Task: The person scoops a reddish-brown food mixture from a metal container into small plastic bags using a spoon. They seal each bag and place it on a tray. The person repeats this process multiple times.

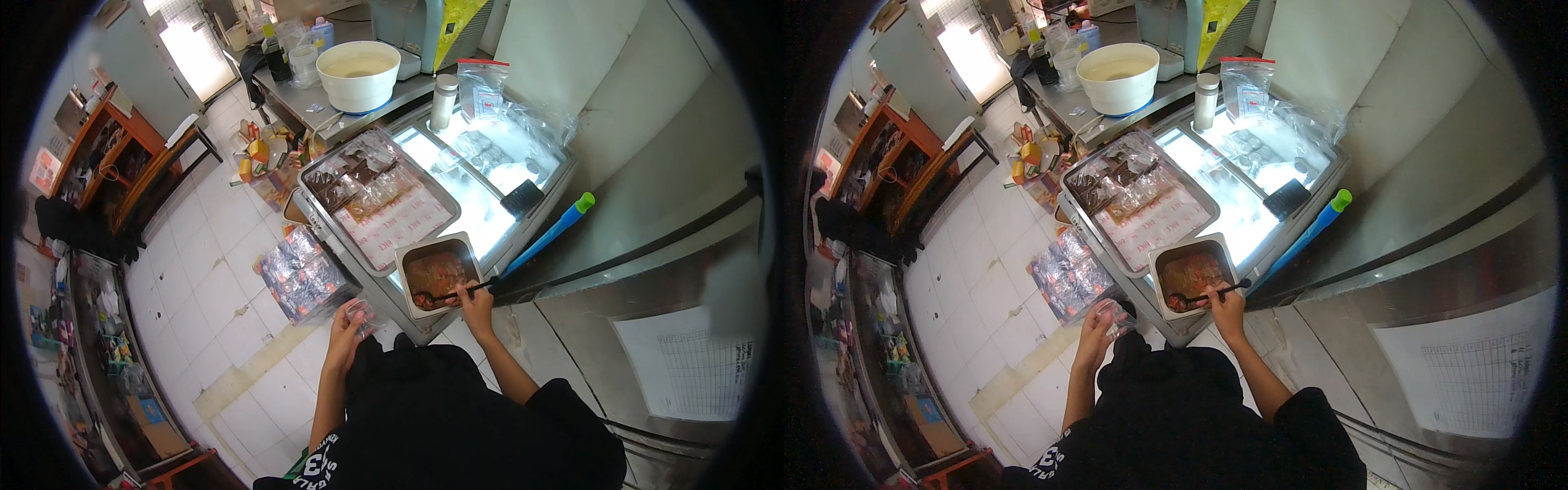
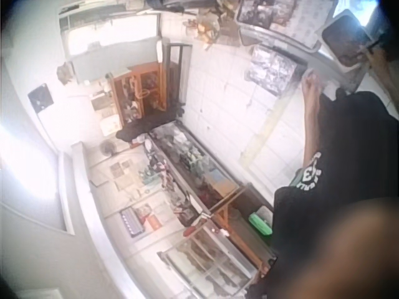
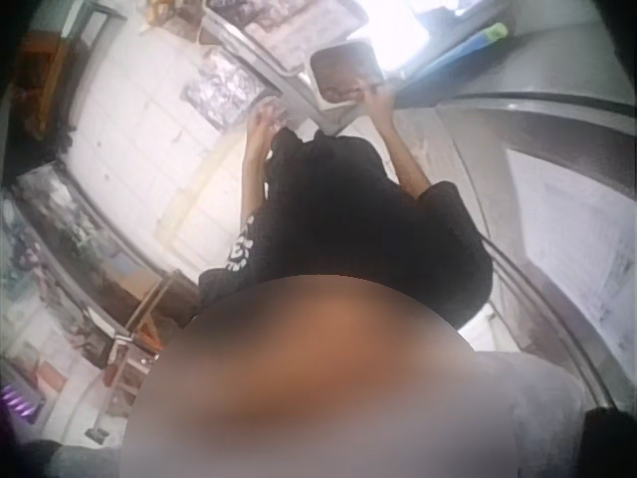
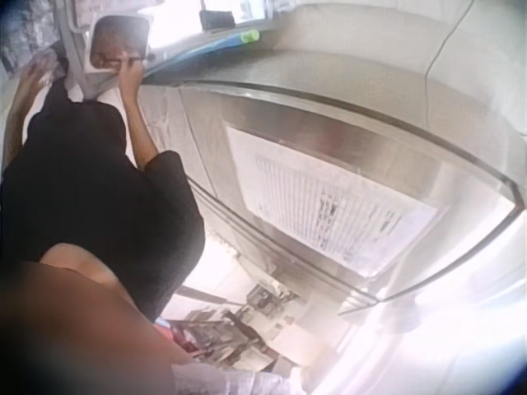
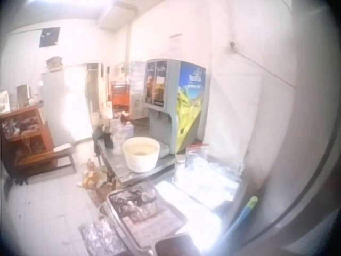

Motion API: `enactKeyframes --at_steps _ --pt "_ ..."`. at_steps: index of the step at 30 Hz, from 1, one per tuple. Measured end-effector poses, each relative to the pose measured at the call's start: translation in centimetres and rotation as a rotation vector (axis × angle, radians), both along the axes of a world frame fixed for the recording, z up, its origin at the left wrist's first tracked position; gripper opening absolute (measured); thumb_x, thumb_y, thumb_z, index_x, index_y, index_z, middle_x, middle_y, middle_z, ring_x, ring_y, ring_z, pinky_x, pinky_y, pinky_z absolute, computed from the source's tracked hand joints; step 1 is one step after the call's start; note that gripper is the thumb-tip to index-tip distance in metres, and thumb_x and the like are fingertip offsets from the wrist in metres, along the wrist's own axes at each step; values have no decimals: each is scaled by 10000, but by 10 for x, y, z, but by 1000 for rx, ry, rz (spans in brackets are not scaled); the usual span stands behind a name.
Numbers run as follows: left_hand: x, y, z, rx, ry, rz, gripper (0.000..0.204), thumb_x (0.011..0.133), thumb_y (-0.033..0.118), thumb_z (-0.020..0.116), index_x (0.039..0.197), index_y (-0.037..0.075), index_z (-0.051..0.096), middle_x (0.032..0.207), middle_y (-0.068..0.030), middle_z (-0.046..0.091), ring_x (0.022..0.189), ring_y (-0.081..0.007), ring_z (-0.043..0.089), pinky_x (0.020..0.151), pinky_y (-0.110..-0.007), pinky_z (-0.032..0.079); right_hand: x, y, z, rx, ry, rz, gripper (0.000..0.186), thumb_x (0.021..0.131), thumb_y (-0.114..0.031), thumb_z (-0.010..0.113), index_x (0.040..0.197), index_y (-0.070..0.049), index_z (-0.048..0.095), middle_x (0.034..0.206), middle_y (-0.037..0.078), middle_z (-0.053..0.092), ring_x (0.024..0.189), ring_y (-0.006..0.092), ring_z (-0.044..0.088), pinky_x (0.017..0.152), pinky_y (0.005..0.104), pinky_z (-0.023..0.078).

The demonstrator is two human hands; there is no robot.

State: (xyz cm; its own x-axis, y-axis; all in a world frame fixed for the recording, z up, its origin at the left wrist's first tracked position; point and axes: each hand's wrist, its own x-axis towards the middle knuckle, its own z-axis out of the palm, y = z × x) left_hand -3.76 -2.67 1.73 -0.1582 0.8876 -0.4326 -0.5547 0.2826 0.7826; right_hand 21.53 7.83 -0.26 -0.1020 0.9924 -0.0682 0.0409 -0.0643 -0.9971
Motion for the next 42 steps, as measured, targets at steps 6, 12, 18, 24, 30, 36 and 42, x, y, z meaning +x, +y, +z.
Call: enactKeyframes --at_steps 6,12,18,24,30,36,42 --pt "-5 23 1 25 4 -38 411 872 215 564 1232 90 407 1181 -70 490 1042 -211 524 821 -343 443 -5 -17 -4 -91 121 -215 206 889 -146 525 749 -6 469 750 151 612 625 191 633 581 290 536" --pt "-9 40 4 15 55 -92 454 855 215 591 1250 90 405 1162 -55 513 1046 -200 524 823 -331 442 -4 -26 -12 -299 371 -451 184 883 -137 531 780 7 483 778 143 606 650 213 640 613 295 541" --pt "-5 44 0 58 207 -126 479 832 245 619 1239 82 426 1133 -62 530 1027 -185 536 817 -347 471 4 -29 -18 -481 508 -552 162 868 -144 555 821 3 508 791 132 605 655 209 639 612 280 538" --pt "-3 38 -2 81 250 -156 463 825 227 627 1222 71 446 1117 -52 538 1015 -165 534 800 -291 453 9 -17 -14 -355 295 -399 175 867 -146 561 807 13 520 752 129 606 629 205 640 562 279 535" --pt "-1 30 -1 74 218 -147 450 828 190 625 1212 40 445 1109 -61 541 1005 -162 538 794 -261 421 -13 -14 8 42 -130 -132 234 888 -149 532 734 26 525 664 101 601 602 163 632 538 255 511" --pt "-2 24 0 51 230 -119 452 825 182 629 1205 20 445 1109 -69 544 1010 -163 536 824 -263 419 -25 -28 18 150 -279 -130 245 887 -163 533 729 24 550 636 92 628 586 157 635 548 254 486" --pt "-3 23 -1 59 235 -111 440 824 161 629 1197 13 450 1102 -70 548 1007 -161 538 849 -263 417 -18 -33 -4 -40 85 -325 203 884 -150 537 770 17 522 698 114 611 609 182 635 579 269 523"
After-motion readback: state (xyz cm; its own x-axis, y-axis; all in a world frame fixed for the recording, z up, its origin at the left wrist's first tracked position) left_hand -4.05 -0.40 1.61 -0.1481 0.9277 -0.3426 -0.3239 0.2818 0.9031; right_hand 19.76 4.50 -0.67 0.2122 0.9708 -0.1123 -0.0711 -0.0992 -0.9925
